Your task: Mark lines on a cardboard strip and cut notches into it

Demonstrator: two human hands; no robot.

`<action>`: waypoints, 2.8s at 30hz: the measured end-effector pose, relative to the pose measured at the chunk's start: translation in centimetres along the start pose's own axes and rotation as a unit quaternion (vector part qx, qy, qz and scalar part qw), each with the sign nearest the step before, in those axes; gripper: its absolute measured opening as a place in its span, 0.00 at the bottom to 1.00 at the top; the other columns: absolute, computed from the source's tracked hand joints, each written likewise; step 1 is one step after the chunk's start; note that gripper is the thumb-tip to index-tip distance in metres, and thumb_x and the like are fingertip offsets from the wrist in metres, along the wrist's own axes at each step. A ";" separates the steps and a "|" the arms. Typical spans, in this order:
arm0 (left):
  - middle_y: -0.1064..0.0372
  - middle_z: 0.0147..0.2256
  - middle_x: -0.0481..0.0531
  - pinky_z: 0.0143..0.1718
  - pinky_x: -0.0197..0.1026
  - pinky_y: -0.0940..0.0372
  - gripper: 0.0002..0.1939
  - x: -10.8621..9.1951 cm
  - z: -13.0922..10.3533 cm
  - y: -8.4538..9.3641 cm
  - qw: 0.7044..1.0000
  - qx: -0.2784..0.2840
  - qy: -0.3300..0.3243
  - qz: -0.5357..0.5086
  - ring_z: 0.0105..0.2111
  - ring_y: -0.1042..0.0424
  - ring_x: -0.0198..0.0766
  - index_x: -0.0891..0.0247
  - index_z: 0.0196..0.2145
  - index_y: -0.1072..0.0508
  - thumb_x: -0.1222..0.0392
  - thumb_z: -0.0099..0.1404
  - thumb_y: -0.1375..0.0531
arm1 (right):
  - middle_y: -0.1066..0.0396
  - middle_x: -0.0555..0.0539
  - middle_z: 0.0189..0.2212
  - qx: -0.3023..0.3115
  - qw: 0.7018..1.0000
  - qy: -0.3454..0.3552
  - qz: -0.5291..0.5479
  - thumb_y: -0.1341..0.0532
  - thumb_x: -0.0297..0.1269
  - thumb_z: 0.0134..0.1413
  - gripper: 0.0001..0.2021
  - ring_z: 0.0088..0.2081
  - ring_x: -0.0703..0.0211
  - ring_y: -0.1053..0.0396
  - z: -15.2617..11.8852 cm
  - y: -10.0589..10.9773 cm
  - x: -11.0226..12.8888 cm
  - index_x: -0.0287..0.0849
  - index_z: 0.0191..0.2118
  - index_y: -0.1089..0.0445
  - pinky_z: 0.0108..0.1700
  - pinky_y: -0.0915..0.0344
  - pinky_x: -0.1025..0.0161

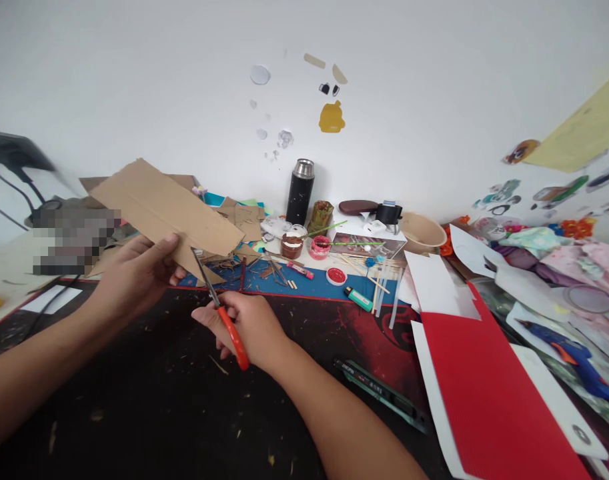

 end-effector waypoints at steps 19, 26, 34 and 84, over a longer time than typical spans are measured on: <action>0.17 0.31 0.56 0.22 0.40 0.24 0.22 -1.8 2.1 1.6 0.999 -0.005 0.040 -0.001 0.23 0.22 0.42 0.65 0.41 0.18 0.49 0.57 0.19 | 0.23 0.52 0.23 -0.045 0.994 0.014 0.102 0.33 0.80 0.59 0.41 0.21 0.56 0.21 1.4 2.0 -0.7 0.41 0.50 0.25 0.22 0.34 0.68; 0.14 0.36 0.60 0.29 0.41 0.21 0.21 -0.1 1.1 0.3 0.994 0.049 0.082 0.050 0.31 0.16 0.47 0.62 0.39 0.14 0.49 0.54 0.15 | 0.23 0.51 0.21 -0.099 0.986 0.036 0.128 0.31 0.82 0.53 0.40 0.20 0.55 0.21 1.5 3.9 -0.3 0.45 0.44 0.32 0.21 0.35 0.68; 0.15 0.33 0.60 0.24 0.39 0.26 0.23 0.8 0.2 -0.6 0.975 0.142 0.116 0.127 0.28 0.18 0.47 0.59 0.37 0.13 0.38 0.59 0.19 | 0.28 0.56 0.17 -0.056 0.996 0.029 0.070 0.27 0.69 0.60 0.31 0.19 0.58 0.25 0.7 2.7 -0.1 0.45 0.43 0.31 0.24 0.34 0.68; 0.27 0.21 0.44 0.08 0.37 0.41 0.25 -4.4 -0.5 0.6 0.978 -0.045 -0.114 0.166 0.11 0.33 0.36 0.57 0.35 0.29 0.36 0.67 0.26 | 0.24 0.52 0.27 -0.020 0.997 0.074 0.016 0.30 0.69 0.67 0.34 0.19 0.63 0.27 -0.2 0.4 0.0 0.39 0.56 0.21 0.23 0.35 0.69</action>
Point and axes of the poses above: each hand's wrist, its own z-axis towards the middle knuckle, its own y-axis out of the back of the hand, x = y × z, the point moved 7 cm from there along z, towards the middle knuckle
